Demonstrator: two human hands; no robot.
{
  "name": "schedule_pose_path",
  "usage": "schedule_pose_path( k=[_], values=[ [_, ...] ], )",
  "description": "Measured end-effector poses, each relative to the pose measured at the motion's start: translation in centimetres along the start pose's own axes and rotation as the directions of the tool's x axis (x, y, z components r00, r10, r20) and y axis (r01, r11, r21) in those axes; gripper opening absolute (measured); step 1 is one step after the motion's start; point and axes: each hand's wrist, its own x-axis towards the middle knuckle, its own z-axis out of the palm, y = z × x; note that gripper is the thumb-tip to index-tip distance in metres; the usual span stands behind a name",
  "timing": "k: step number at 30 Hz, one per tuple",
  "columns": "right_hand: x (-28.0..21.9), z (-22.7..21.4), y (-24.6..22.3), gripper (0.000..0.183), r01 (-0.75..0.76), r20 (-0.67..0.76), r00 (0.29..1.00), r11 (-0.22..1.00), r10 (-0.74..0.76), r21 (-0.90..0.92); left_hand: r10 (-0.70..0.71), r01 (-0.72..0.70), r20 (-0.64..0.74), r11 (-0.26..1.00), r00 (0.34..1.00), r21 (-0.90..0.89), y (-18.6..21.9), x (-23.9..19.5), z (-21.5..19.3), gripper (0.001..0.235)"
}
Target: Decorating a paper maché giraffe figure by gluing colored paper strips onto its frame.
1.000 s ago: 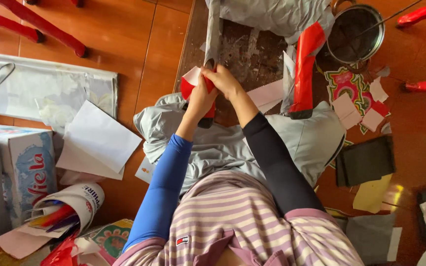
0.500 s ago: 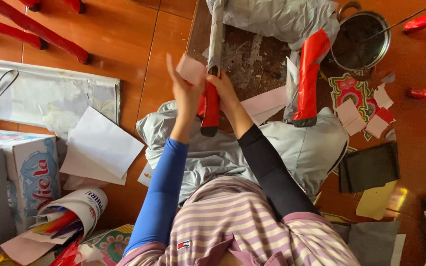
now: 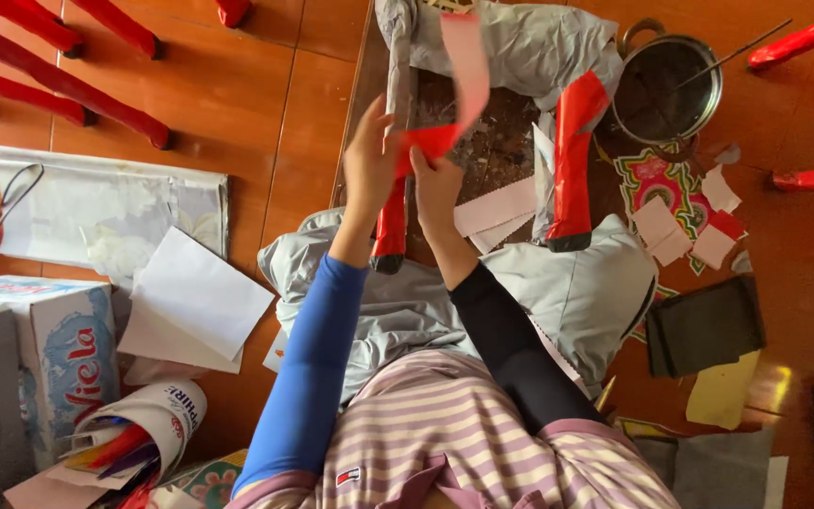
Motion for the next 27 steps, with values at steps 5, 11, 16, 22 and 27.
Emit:
schedule_pose_path(
  k=[5, 11, 16, 22, 27],
  values=[
    [-0.2, 0.1, 0.0, 0.025, -0.284, 0.054, 0.953, 0.814, 0.299, 0.507, -0.127, 0.125, 0.035, 0.99, 0.991, 0.069, -10.7, -2.8, 3.1, 0.056],
    [0.3, -0.4, 1.1, 0.014, -0.463, 0.354, 0.868, 0.313, 0.347, 0.829, -0.275, 0.312, 0.185, 0.924, 0.944, -0.22, -4.2, -2.2, 1.7, 0.066],
    [0.0, -1.3, 6.6, 0.019, -0.567, 0.496, 0.816, 0.246, 0.295, 0.786, -0.269, 0.316, 0.199, 0.913, 0.942, -0.26, -5.2, -2.4, 1.6, 0.06],
    [0.4, -2.4, -1.2, 0.028, -0.275, 0.114, 0.954, 0.961, 0.278, -0.042, -0.382, 0.42, 0.207, 0.887, 0.901, -0.189, -4.6, -2.6, 1.8, 0.058],
    [5.5, 1.5, -2.5, 0.039, 0.051, 0.392, 0.92, 0.991, 0.0, -0.12, -0.19, 0.297, 0.295, 0.878, 0.937, -0.377, -8.0, -2.5, 2.8, 0.077]
  ],
)
